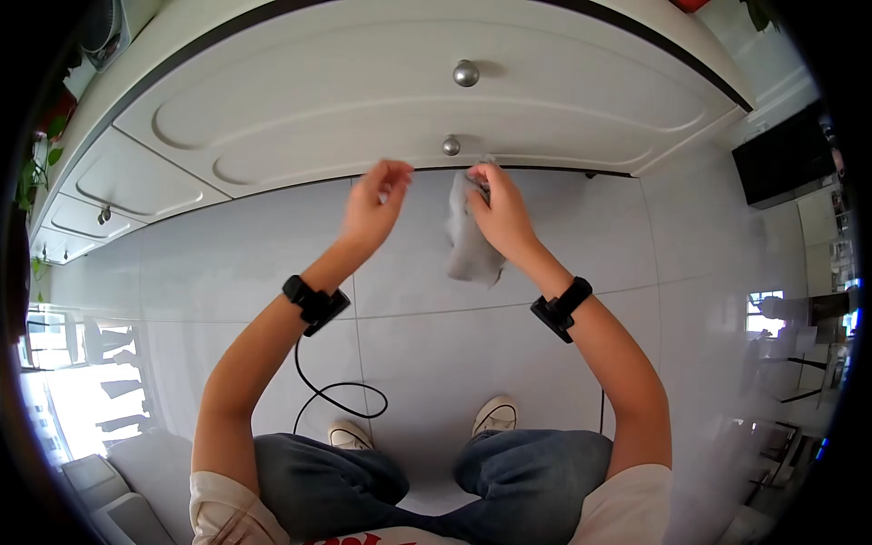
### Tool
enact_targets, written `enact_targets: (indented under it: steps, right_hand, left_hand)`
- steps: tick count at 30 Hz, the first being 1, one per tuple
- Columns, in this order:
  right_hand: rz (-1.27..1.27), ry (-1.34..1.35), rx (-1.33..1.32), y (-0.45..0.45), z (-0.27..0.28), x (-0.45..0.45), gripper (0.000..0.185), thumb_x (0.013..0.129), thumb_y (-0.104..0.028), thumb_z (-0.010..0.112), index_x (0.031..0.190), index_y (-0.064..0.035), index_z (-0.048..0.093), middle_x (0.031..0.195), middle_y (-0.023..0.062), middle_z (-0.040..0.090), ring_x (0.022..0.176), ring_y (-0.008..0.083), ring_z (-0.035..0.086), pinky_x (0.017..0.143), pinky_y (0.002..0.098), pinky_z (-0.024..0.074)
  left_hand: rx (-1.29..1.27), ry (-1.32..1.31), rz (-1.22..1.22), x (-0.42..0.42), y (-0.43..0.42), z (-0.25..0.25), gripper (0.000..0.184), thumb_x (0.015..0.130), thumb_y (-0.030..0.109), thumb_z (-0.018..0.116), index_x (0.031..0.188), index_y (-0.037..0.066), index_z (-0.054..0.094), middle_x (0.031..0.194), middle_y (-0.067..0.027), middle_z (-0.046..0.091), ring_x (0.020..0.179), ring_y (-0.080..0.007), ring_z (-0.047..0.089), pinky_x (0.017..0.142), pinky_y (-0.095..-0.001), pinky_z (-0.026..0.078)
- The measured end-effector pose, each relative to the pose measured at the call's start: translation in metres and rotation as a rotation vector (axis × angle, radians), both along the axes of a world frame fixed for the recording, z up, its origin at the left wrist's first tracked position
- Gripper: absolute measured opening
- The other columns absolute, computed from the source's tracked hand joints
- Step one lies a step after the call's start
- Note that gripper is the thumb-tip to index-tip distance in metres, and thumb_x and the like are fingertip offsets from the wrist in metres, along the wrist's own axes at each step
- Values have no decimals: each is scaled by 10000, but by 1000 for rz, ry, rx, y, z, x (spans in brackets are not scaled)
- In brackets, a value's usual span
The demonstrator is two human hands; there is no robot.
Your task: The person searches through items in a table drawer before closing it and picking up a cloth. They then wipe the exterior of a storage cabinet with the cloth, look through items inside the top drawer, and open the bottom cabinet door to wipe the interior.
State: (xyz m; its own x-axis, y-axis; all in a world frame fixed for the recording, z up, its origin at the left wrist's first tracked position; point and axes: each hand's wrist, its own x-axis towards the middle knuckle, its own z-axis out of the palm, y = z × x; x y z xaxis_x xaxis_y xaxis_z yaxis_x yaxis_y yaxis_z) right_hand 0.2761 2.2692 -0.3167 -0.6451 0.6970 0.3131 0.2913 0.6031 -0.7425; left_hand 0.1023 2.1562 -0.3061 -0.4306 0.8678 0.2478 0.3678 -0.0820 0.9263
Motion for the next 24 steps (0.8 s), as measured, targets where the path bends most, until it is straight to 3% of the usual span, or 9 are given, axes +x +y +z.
enact_targets:
  steps: [3, 5, 8, 10, 11, 14, 19, 24]
  right_hand:
    - [-102, -26, -140, -2, 24, -19, 287, 862, -228, 603, 1026, -5, 526, 866, 125, 597, 802, 235, 587, 731, 325, 470]
    - [-111, -103, -219, -2, 39, -34, 342, 874, -312, 590, 998, 4, 546, 816, 126, 605, 766, 222, 591, 707, 319, 473]
    - [-164, -20, -535, 18, 28, -60, 397, 886, -376, 568, 998, 5, 574, 756, 55, 561, 735, 141, 542, 710, 261, 436]
    - [-163, 56, -532, 21, 22, -61, 406, 886, -387, 559, 940, 14, 594, 723, 60, 572, 700, 143, 547, 678, 271, 440]
    - [-165, 93, -528, 22, 19, -60, 414, 887, -392, 555, 911, 19, 604, 707, 63, 577, 682, 145, 550, 662, 276, 442]
    - [-270, 12, -258, 22, 12, -63, 432, 856, -394, 557, 866, 32, 631, 733, 158, 634, 688, 274, 611, 653, 355, 464]
    - [-355, 127, -353, 4, 12, -67, 384, 858, -344, 548, 803, 29, 623, 695, 157, 627, 645, 291, 600, 620, 368, 455]
    - [-323, 166, -391, -7, 16, -59, 372, 862, -328, 550, 728, 19, 571, 636, 125, 589, 580, 247, 554, 568, 356, 430]
  left_hand:
    - [375, 542, 117, -14, 8, 58, 180, 800, -34, 520, 957, 26, 583, 945, -90, 595, 897, -249, 550, 786, -324, 429]
    - [397, 640, 133, -29, 22, 76, 202, 778, -40, 524, 958, 30, 583, 937, -88, 587, 911, -267, 532, 790, -340, 426]
    - [337, 796, 124, -40, 24, 77, 226, 756, -37, 538, 961, 46, 584, 928, -84, 570, 904, -274, 516, 796, -357, 419]
    - [227, 938, 104, -39, 19, 73, 259, 736, -20, 562, 976, 73, 586, 941, -67, 538, 924, -267, 497, 824, -368, 399]
    - [229, 969, 99, -40, 17, 71, 267, 737, -16, 565, 985, 80, 586, 953, -61, 533, 931, -262, 493, 833, -370, 393]
    - [224, 1014, 85, -42, 17, 68, 293, 740, -7, 572, 1015, 95, 583, 989, -49, 517, 951, -257, 483, 860, -375, 378]
    - [126, 958, 62, -29, 3, 75, 341, 751, -5, 572, 1075, 99, 565, 1071, -61, 511, 1006, -273, 476, 910, -388, 360]
    - [215, 976, 139, -21, -11, 101, 362, 765, -6, 562, 1113, 90, 556, 1181, -86, 505, 1097, -285, 460, 955, -396, 335]
